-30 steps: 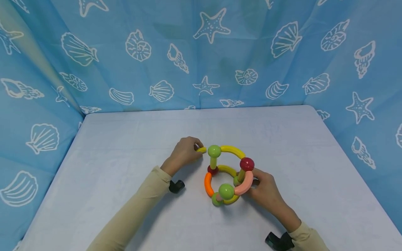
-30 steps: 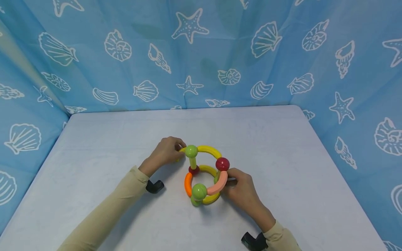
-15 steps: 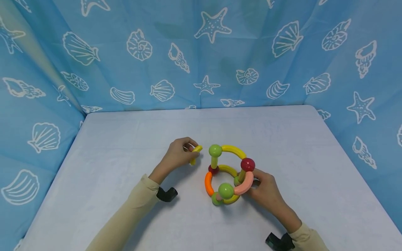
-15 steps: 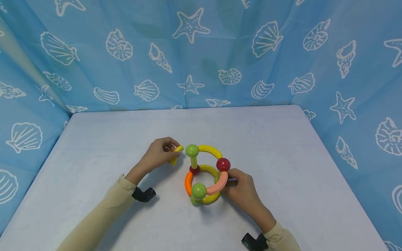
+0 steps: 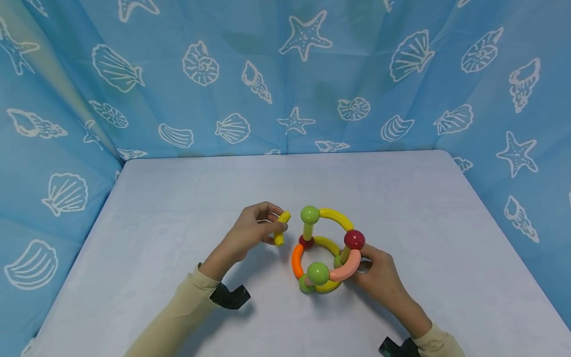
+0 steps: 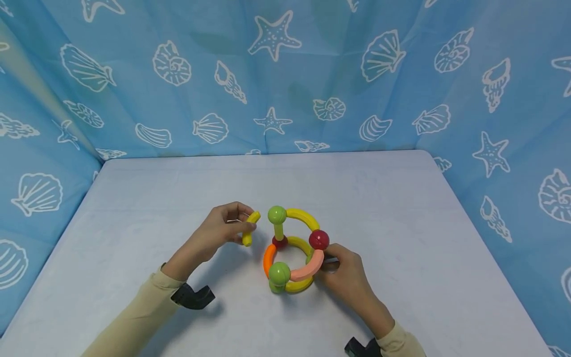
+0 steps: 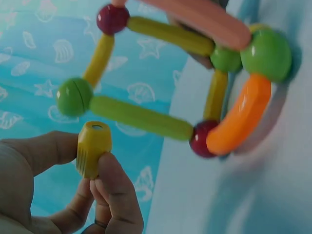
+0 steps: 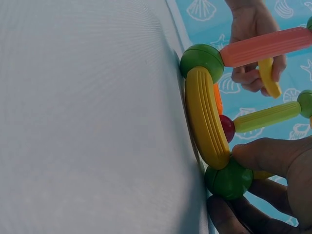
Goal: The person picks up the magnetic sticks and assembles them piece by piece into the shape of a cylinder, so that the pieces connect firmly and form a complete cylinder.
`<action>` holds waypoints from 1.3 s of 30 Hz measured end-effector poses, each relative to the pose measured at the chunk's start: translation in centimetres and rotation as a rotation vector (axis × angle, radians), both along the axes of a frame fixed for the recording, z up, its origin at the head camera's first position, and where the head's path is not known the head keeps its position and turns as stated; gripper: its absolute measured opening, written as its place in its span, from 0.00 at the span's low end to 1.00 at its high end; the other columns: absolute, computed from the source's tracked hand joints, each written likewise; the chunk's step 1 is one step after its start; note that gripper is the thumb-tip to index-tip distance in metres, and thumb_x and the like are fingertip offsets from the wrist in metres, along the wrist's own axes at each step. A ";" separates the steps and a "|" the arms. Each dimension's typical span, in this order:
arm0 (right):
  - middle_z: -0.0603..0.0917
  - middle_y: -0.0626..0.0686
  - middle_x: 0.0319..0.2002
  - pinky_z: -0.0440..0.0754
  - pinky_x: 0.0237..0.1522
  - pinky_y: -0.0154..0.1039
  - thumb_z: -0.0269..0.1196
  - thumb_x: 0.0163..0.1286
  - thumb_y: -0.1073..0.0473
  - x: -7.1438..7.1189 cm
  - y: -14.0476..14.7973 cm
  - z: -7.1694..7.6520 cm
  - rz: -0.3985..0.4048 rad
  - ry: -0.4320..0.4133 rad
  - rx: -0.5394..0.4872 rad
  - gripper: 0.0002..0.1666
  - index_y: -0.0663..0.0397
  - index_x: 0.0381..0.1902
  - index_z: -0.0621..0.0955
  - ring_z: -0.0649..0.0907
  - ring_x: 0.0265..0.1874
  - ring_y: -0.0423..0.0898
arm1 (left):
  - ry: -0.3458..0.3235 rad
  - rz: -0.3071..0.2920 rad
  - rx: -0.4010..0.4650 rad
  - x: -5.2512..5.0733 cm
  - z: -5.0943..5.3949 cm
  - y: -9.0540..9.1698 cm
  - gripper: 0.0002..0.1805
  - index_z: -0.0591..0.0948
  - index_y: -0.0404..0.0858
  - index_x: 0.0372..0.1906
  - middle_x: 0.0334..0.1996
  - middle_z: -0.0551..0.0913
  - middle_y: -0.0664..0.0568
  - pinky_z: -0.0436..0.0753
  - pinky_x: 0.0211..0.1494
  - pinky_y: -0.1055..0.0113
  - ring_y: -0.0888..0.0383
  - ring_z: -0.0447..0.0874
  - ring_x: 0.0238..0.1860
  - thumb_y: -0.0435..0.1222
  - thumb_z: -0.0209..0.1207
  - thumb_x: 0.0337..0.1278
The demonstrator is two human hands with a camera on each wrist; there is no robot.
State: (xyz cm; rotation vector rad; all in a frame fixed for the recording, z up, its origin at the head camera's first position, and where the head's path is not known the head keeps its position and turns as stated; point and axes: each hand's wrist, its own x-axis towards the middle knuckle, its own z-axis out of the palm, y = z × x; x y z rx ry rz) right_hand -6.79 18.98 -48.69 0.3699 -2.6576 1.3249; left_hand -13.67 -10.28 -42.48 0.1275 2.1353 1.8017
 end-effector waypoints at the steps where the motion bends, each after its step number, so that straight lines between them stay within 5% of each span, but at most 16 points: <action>1: 0.86 0.48 0.37 0.86 0.39 0.36 0.77 0.49 0.70 0.0 0.0 0.0 -0.001 0.004 0.001 0.20 0.56 0.40 0.84 0.85 0.38 0.45 | -0.006 0.002 0.012 0.2 0.1 0.0 0.16 0.79 0.36 0.50 0.39 0.78 0.43 0.87 0.38 0.58 0.50 0.82 0.36 0.33 0.67 0.56; 24: 0.87 0.51 0.40 0.86 0.38 0.35 0.77 0.49 0.71 0.1 -0.1 -0.4 -0.021 -0.006 0.003 0.22 0.57 0.43 0.84 0.85 0.39 0.47 | -0.060 0.002 0.163 4.3 1.3 1.5 0.20 0.77 0.33 0.52 0.43 0.79 0.42 0.88 0.37 0.56 0.51 0.84 0.37 0.34 0.68 0.56; 39: 0.87 0.50 0.41 0.86 0.39 0.36 0.77 0.50 0.70 0.5 -0.3 -0.4 -0.018 -0.030 -0.012 0.22 0.57 0.44 0.84 0.86 0.40 0.47 | -0.177 0.053 0.292 5.0 1.6 2.7 0.23 0.76 0.32 0.52 0.42 0.80 0.44 0.86 0.34 0.65 0.55 0.82 0.35 0.36 0.70 0.54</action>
